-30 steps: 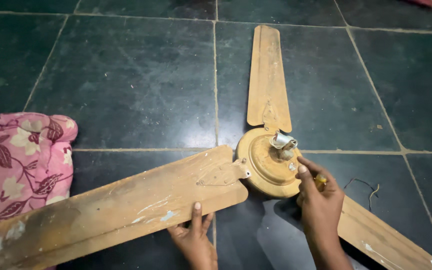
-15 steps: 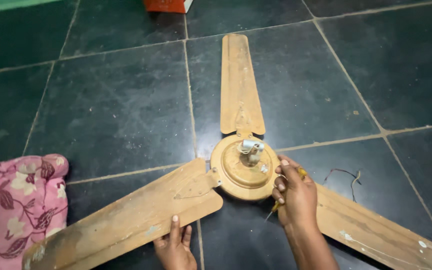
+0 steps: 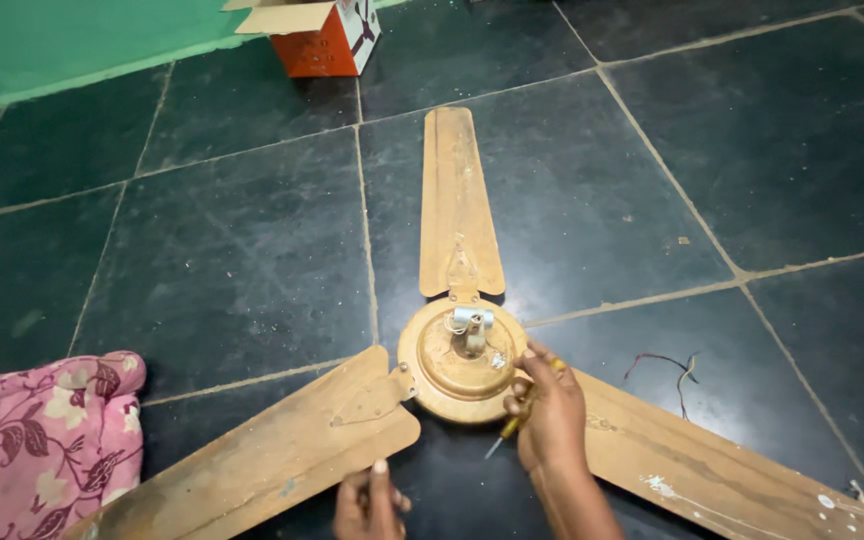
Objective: The person reassembles a ceiling fan on the floor by attaching each blade to the central hub using a screwdriver and screws. The person aligns each blade, inserts screws, and tightens them to secure the blades in place.
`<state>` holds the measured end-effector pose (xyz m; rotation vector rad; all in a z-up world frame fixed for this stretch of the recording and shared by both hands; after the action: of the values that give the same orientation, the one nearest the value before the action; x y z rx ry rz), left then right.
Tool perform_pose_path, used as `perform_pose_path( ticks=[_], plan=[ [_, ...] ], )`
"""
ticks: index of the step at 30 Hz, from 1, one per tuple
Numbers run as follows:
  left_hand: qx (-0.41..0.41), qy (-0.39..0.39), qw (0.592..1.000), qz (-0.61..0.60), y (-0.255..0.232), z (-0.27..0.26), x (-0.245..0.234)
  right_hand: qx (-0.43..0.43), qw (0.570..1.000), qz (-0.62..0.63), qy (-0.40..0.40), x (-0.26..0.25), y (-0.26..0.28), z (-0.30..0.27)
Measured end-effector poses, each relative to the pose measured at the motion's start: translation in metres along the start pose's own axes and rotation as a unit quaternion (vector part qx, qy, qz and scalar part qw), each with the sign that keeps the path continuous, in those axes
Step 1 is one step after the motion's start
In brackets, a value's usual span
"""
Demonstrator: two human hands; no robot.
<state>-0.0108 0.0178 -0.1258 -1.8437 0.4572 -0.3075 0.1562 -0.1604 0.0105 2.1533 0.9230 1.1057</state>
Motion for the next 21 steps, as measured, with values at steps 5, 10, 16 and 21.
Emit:
perform_pose_path(
  ticks=[5,10,16,21],
  plan=[
    [0.228,0.021,0.973,-0.010,-0.123,-0.022,0.058,0.048,0.998,0.031,-0.027,-0.009,-0.018,0.012],
    [0.296,0.067,0.948,0.096,-0.240,-0.050,0.107,0.070,0.997,0.018,0.000,-0.005,-0.028,0.013],
    [0.381,0.129,0.882,0.245,-0.313,-0.077,0.144,0.089,0.995,0.028,0.024,-0.003,-0.032,0.008],
    [0.448,0.157,0.754,0.453,-0.350,-0.079,0.155,0.054,0.995,0.030,0.082,0.001,-0.028,-0.006]
  ],
)
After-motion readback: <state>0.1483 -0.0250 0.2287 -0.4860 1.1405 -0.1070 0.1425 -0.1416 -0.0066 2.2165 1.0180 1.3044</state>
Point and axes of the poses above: each hand's wrist, its own z-axis towards the middle knuckle, its own x-axis out of the palm, y = z × x, the point moved 1 cm from there along z, towards the middle knuckle, and after that the axes turned 6 degrees about -y, right-handed, at the moved point
